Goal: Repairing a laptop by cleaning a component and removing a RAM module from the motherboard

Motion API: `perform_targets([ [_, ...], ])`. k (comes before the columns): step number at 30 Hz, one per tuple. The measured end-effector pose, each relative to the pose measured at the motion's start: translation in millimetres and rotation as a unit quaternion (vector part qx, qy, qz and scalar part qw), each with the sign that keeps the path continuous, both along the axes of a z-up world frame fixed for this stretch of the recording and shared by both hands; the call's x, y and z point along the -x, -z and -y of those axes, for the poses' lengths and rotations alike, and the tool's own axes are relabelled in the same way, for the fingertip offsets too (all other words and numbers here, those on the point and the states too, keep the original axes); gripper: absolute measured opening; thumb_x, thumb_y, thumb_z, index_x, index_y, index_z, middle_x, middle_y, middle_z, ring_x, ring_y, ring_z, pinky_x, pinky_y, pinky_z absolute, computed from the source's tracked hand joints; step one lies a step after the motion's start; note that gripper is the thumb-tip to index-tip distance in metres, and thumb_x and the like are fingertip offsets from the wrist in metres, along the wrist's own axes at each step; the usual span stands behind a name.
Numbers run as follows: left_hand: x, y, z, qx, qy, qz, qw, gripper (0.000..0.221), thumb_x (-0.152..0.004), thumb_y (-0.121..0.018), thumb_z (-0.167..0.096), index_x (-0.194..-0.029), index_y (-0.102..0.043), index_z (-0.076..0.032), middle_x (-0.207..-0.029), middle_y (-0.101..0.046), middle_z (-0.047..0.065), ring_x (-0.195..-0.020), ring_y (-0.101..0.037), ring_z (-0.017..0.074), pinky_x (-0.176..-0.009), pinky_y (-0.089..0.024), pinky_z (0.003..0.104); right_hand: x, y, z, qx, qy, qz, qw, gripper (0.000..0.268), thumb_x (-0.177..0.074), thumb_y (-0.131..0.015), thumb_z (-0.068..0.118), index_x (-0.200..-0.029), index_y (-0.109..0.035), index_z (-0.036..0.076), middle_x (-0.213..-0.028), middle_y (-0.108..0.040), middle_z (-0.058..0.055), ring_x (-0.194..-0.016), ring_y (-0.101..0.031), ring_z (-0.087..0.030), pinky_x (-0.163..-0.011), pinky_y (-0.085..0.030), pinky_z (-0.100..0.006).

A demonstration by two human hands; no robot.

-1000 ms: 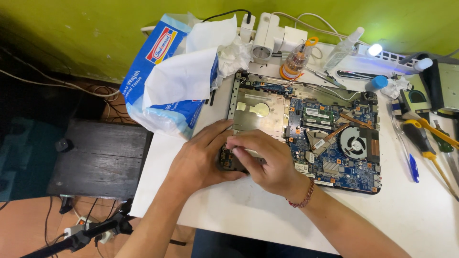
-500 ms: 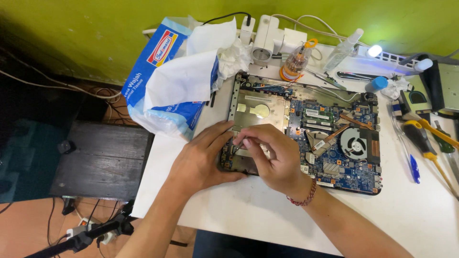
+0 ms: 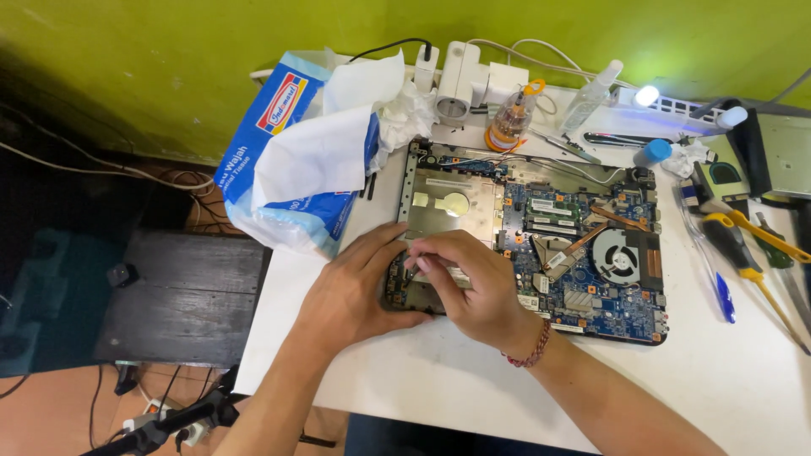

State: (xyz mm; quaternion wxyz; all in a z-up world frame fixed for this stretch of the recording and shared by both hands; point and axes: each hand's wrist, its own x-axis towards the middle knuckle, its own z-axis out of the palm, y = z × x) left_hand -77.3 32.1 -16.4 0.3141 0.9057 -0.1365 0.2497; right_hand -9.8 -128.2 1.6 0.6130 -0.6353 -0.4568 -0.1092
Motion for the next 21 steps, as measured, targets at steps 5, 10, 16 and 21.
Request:
perform_targets([
  [5,2,-5,-2,0.029,0.012,-0.045,0.999,0.070,-0.054,-0.084,-0.034,-0.110,-0.061,0.002,-0.125,-0.060,0.016,-0.116,-0.058,0.0333,-0.100,-0.048,0.043,-1,-2,-1,-0.004,0.007,0.009,1.000,0.015,-0.088,-0.057,-0.007,-0.101,-0.063,-0.007,-0.087,-0.067,-0.016,-0.073,-0.071,-0.024,-0.062,-0.061,-0.031],
  [10,3,-5,-4,0.030,0.017,-0.087,0.996,0.065,-0.059,-0.074,-0.026,-0.114,-0.059,0.004,-0.130,-0.057,0.017,-0.120,-0.056,0.0334,-0.101,-0.046,0.042,-4,0,0,-0.021,0.026,0.020,0.999,0.014,-0.089,-0.056,-0.006,-0.101,-0.061,-0.007,-0.086,-0.066,-0.015,-0.074,-0.070,-0.023,-0.063,-0.061,-0.031],
  [16,3,-6,-7,0.025,0.025,-0.120,0.992,0.066,-0.058,-0.069,-0.023,-0.117,-0.057,0.004,-0.134,-0.053,0.017,-0.122,-0.053,0.0337,-0.103,-0.044,0.042,-6,-7,6,-0.028,0.060,0.087,0.994,0.017,-0.093,-0.048,-0.006,-0.107,-0.057,-0.005,-0.088,-0.063,-0.014,-0.073,-0.068,-0.023,-0.064,-0.060,-0.031],
  [21,3,-3,-7,0.018,0.022,-0.108,0.994,0.063,-0.059,-0.069,-0.024,-0.115,-0.058,0.003,-0.132,-0.054,0.017,-0.121,-0.054,0.0329,-0.102,-0.045,0.041,-7,-22,13,0.249,0.100,0.168,0.949,0.018,-0.089,-0.050,-0.001,-0.092,-0.066,0.008,-0.088,-0.056,-0.010,-0.072,-0.058,-0.024,-0.052,-0.052,-0.031],
])
